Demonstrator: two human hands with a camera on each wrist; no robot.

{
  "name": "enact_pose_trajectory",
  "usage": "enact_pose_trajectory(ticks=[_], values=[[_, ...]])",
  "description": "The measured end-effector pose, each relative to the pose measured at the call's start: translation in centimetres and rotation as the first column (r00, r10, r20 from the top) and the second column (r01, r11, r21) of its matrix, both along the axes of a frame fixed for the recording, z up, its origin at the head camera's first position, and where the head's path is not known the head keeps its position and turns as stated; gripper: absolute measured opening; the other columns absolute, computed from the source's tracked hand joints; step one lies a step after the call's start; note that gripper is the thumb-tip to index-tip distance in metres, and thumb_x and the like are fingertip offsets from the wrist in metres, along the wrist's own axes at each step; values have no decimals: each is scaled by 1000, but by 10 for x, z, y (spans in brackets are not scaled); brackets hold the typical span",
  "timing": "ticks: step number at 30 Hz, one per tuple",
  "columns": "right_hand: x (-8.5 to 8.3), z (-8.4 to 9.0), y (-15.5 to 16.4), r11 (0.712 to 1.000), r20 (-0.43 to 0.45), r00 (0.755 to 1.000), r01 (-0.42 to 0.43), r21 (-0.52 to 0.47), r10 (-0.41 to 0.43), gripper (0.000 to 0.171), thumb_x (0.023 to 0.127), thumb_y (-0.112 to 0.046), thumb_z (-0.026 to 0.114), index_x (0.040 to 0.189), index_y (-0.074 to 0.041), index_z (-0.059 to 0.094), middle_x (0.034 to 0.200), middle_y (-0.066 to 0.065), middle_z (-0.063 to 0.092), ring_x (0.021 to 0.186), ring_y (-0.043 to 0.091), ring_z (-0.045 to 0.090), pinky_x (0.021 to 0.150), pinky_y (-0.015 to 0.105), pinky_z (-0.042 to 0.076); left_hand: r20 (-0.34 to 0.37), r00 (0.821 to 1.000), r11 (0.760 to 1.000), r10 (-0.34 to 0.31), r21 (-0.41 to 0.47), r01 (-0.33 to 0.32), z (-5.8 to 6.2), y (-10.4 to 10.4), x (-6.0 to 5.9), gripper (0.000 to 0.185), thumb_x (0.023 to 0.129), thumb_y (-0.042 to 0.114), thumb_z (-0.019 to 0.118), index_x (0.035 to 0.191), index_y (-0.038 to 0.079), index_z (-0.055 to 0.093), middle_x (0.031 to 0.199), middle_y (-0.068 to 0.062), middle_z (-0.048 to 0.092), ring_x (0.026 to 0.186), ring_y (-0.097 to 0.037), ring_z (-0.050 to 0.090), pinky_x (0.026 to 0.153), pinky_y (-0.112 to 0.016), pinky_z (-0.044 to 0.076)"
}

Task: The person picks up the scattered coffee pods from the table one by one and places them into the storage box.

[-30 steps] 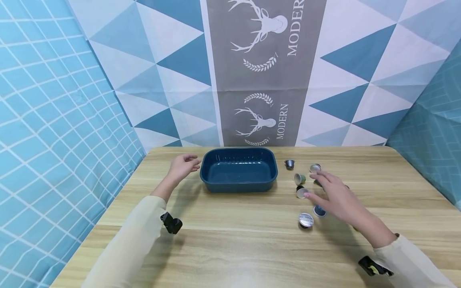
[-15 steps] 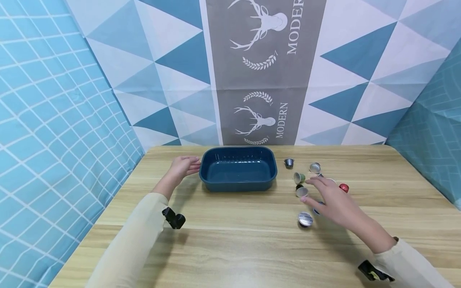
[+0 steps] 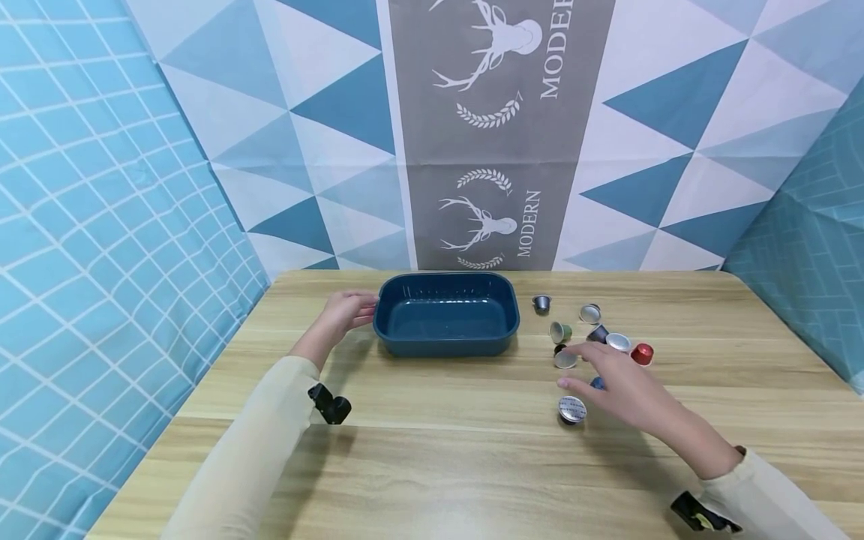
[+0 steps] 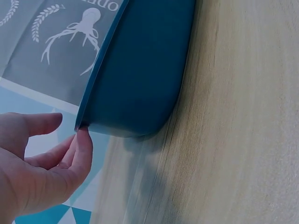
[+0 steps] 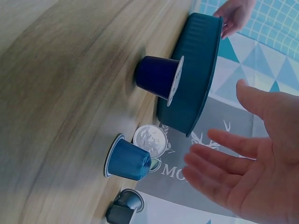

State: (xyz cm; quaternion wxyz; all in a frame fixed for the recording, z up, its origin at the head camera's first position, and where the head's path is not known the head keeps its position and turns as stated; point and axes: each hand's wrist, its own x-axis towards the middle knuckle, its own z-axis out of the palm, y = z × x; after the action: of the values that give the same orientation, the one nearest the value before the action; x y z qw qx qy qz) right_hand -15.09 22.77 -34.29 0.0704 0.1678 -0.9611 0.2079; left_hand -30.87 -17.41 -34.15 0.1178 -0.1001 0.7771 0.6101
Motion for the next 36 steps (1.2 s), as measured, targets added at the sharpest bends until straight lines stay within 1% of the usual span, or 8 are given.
enact_pose_trajectory(ticks=[4,7,9,15,23,29,33,36], values=[[0,-2,0,1000,-20,999,-26,2,26,43,87,-35,70,121,-9,63,120,13,66,104,31,65,80,46,56,-2,1000,1000,4,-25,-4,2,2,0,43,98,15,55,138,1,49,141,-18,51,122,-24,57,100,-30,49],[0,-3,-1,999,-36,998,-50,14,51,43,86,-32,71,121,-7,63,118,12,67,101,29,66,79,44,56,-4,1000,999,9,-43,-9,3,3,0,43,98,15,55,138,2,50,142,-17,50,125,-26,56,101,-31,47],[-1,-4,-1,998,-34,997,-62,20,63,44,86,-31,71,121,-6,63,118,12,67,101,29,66,79,43,56,-6,1000,998,10,-56,-11,3,3,0,42,98,14,55,137,2,51,141,-17,51,122,-25,58,100,-30,48],[-1,-9,-3,993,16,993,-117,34,116,48,87,-29,71,124,-2,60,122,14,65,104,28,65,85,44,55,0,1000,997,18,-72,-18,0,2,-1,41,95,11,58,135,3,53,139,-17,53,100,-13,64,96,-27,50],[-3,-14,0,969,80,967,-244,43,240,44,87,-27,71,123,-6,60,121,7,66,106,24,64,86,41,55,19,999,997,30,-67,-29,-7,-5,1,41,95,9,58,135,3,53,139,-18,52,99,-13,63,95,-26,51],[-4,-14,4,961,120,958,-269,64,260,45,86,-31,72,124,-10,60,127,11,63,108,24,64,87,42,54,-1,1000,998,12,-55,-13,-5,-5,1,40,94,9,60,134,2,54,136,-18,54,84,-5,64,90,-24,53],[-3,-14,5,958,130,957,-272,90,260,48,81,-30,76,124,-14,61,130,13,61,112,26,62,91,46,53,-9,1000,999,5,-53,-6,-5,-6,2,39,94,9,59,132,2,55,136,-18,54,81,-3,64,90,-25,52],[-3,-14,6,956,132,956,-276,95,263,51,79,-27,79,124,-14,61,128,11,62,116,29,60,93,48,51,-16,1000,999,-3,-49,2,-5,-5,1,39,94,8,59,133,1,54,136,-19,54,81,-4,64,89,-25,53]])
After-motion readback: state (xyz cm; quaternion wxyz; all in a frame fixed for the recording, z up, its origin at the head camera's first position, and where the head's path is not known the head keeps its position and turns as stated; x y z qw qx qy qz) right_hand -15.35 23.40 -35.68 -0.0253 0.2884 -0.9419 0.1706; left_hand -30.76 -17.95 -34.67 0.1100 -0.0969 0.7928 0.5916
